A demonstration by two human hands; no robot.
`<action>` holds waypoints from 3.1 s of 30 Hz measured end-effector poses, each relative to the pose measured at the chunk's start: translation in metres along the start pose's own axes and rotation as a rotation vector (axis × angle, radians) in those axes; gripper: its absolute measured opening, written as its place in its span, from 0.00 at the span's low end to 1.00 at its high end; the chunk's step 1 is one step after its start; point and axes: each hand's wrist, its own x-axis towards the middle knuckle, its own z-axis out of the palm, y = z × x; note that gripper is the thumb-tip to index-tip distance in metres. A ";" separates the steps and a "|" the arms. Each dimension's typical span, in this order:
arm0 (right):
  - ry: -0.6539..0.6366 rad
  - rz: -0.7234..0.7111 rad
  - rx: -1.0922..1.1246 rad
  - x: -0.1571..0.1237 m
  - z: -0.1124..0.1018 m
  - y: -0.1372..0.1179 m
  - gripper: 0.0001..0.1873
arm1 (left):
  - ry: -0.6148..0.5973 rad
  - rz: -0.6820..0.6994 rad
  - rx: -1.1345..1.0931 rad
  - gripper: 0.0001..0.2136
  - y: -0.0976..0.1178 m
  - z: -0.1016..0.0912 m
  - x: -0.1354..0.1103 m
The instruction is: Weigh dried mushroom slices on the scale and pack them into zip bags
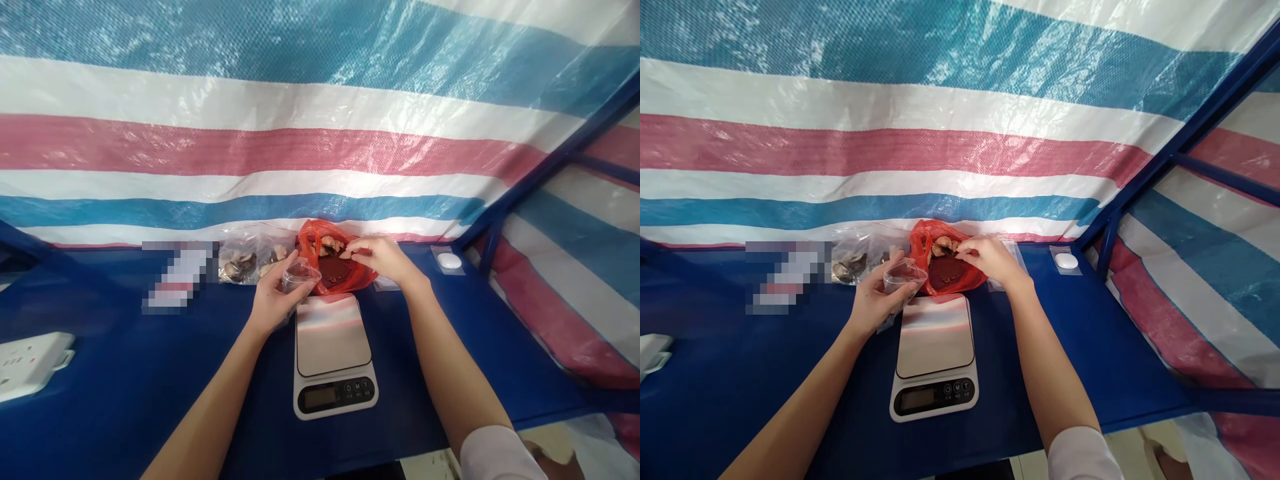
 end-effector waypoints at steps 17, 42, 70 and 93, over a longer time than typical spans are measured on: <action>-0.033 0.017 -0.399 0.013 0.043 0.023 0.19 | 0.002 -0.023 -0.041 0.36 0.002 0.003 0.000; -0.105 0.039 -0.271 0.011 0.043 0.015 0.12 | -0.013 0.021 -0.028 0.34 0.007 0.004 0.002; -0.095 -0.175 0.213 0.004 0.023 -0.065 0.08 | -0.110 0.204 0.095 0.37 0.004 0.005 -0.002; -0.098 -0.151 0.146 -0.001 0.023 -0.081 0.08 | -0.075 0.293 0.035 0.35 0.006 0.003 0.001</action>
